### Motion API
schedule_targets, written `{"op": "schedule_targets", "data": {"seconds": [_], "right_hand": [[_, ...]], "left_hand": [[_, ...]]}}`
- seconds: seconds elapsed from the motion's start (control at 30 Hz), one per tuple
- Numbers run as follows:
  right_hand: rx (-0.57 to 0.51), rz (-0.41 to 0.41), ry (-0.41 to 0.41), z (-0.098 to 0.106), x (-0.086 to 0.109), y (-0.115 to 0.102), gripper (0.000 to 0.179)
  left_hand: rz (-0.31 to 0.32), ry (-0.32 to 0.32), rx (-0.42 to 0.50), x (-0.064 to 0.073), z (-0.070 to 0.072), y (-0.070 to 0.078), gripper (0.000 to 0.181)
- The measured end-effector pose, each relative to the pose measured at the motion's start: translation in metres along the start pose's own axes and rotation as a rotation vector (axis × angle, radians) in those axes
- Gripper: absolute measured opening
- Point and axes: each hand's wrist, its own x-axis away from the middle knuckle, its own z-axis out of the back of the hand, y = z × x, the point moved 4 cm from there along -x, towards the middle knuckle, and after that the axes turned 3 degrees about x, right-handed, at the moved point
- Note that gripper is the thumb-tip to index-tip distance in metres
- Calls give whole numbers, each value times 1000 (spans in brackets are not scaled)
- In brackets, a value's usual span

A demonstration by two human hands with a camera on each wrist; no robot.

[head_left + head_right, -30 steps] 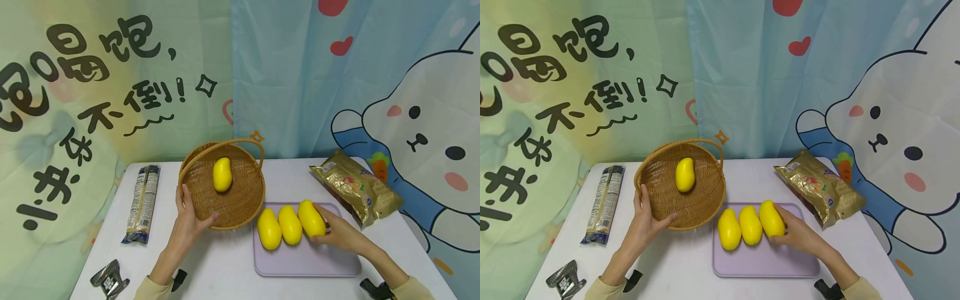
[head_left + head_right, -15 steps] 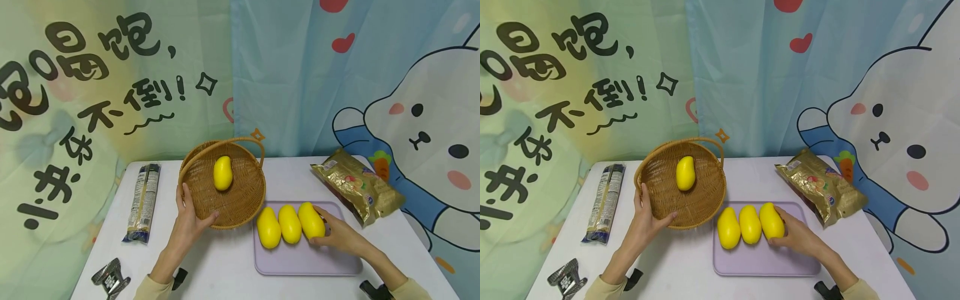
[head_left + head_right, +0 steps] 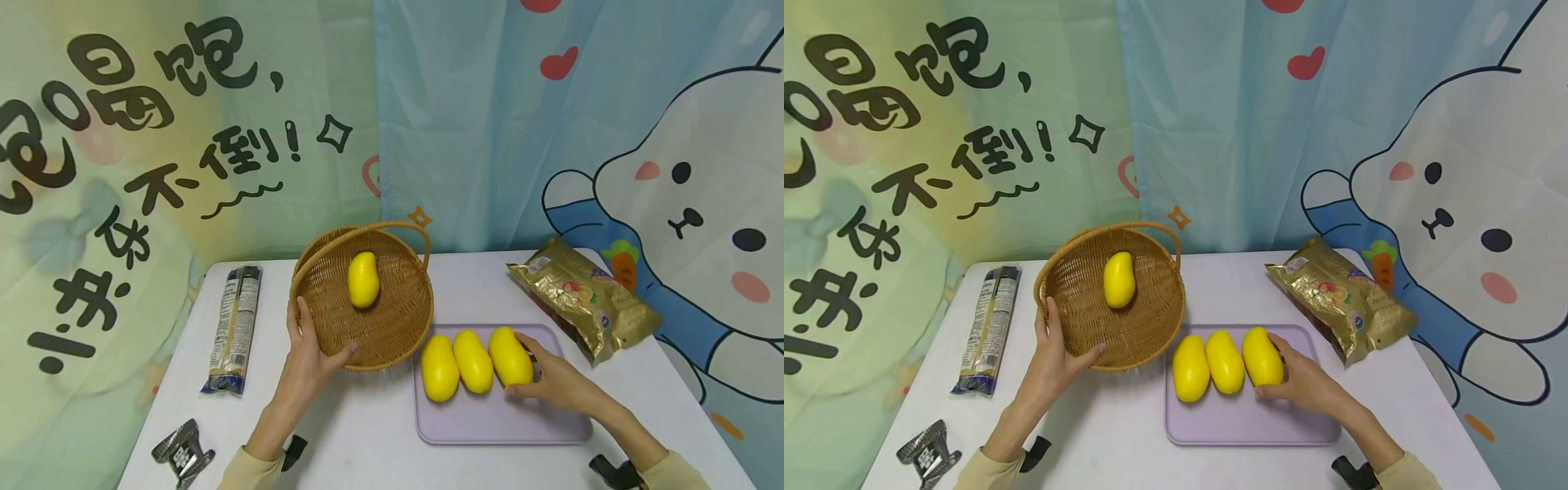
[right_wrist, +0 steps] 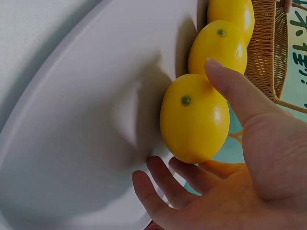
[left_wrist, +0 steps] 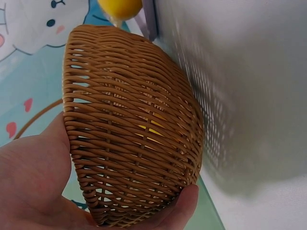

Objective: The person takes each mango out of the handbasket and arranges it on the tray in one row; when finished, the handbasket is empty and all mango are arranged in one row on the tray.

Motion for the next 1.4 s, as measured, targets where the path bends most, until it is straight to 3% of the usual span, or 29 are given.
{"op": "schedule_targets", "data": {"seconds": [0.57,0.83,1.17,1.4], "right_hand": [[-27,-50,-23,5,2,0,111],[80,6,71,23,-2,-11,108],[118,143,133,58,-14,-64,103],[115,204,105,62,-32,-106,101]], "left_hand": [[-4,2,-3,0,0,0,129],[6,-1,0,0,-1,0,129],[3,1,10,-1,0,0,128],[-12,11,14,-1,-1,0,128]]}}
